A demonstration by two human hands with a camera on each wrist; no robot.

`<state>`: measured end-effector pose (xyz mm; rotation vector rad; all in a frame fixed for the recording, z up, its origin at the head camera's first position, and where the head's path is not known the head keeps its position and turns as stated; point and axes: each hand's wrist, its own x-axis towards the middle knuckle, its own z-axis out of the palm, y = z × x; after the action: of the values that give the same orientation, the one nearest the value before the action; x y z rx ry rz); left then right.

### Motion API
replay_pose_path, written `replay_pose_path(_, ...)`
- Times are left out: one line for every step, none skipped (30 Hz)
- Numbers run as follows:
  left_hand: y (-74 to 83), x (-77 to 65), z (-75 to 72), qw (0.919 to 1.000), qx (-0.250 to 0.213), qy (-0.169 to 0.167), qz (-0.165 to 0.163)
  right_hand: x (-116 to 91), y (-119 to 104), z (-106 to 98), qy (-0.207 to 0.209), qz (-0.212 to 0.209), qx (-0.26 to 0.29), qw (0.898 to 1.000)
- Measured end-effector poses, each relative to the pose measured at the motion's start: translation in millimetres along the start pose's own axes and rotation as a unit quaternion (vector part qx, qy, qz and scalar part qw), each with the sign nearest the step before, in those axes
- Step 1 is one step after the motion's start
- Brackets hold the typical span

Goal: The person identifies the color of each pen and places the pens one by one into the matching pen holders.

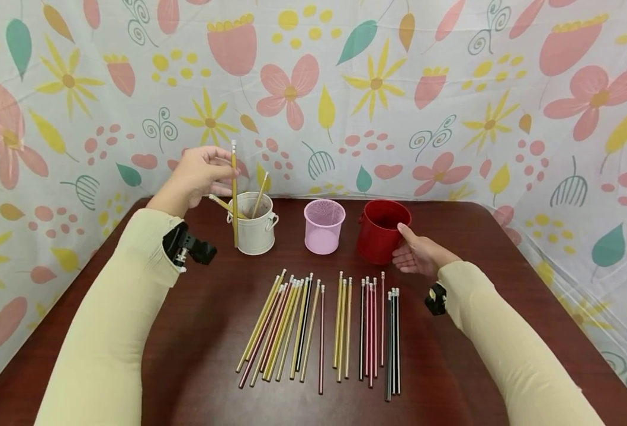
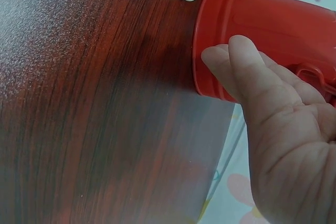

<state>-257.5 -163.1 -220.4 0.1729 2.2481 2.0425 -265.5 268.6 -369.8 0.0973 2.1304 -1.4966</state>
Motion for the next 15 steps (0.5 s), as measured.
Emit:
replay_pose_path(2.4, 1.4, -0.9, 1.0, -0.002, 0.006, 0.003, -0.4, -0.1, -0.5, -0.002, -0.001, -0.001, 1.0)
replay_pose_path(4.5, 3.0, -2.1, 0.9999, -0.003, 0.008, 0.007, -0.5, -0.2, -0.7, -0.002, -0.002, -0.002, 1.0)
replay_pose_path(6.4, 4.5, -3.1, 0.9999, -0.007, 0.011, 0.008, -0.5, -0.3, -0.9, -0.002, -0.002, -0.002, 1.0)
replay_pose_path(8.0, 6.2, -4.3, 0.9999, -0.006, 0.013, 0.008, -0.6, -0.4, -1.1, -0.002, -0.003, -0.003, 1.0)
replay_pose_path(9.1, 7.9, -5.5, 0.9998, 0.002, 0.016, 0.008, -0.6, -0.5, -1.2, -0.002, -0.004, -0.003, 1.0)
replay_pose_path(9.7, 9.8, -6.8, 0.9998, 0.005, 0.017, 0.006, -0.6, -0.5, -1.2, -0.002, -0.004, -0.002, 1.0)
replay_pose_path(10.1, 11.3, -7.6, 0.9998, 0.008, 0.018, 0.006, -0.7, -0.4, -1.3, -0.001, -0.005, -0.003, 1.0)
replay_pose_path(10.4, 12.5, -7.8, 0.9998, 0.005, 0.02, 0.006, -0.7, -0.2, -1.3, -0.001, -0.005, -0.004, 1.0)
replay_pose_path(10.2, 13.5, -8.1, 0.9996, 0.0, 0.027, 0.006, -0.8, 0.0, -1.3, -0.001, -0.005, -0.003, 1.0)
replay_pose_path(9.7, 14.2, -8.1, 0.9993, -0.004, 0.035, 0.009, -0.8, 0.2, -1.2, -0.002, -0.005, -0.003, 1.0)
replay_pose_path(8.9, 14.8, -7.9, 0.9988, -0.008, 0.046, 0.015, -1.0, 0.3, -1.2, -0.002, -0.005, -0.003, 1.0)
replay_pose_path(8.3, 15.2, -7.3, 0.998, -0.014, 0.057, 0.024, -1.1, 0.5, -1.2, -0.003, -0.006, -0.003, 1.0)
replay_pose_path(7.5, 15.4, -6.6, 0.9968, -0.021, 0.067, 0.037, -1.1, 0.8, -1.4, -0.003, -0.005, -0.002, 1.0)
replay_pose_path(6.3, 15.8, -5.7, 0.9951, -0.029, 0.08, 0.05, -1.1, 0.8, -1.3, -0.002, -0.005, -0.002, 1.0)
replay_pose_path(5.0, 16.5, -4.8, 0.9928, -0.035, 0.094, 0.065, -1.2, 0.8, -1.2, -0.001, -0.005, -0.001, 1.0)
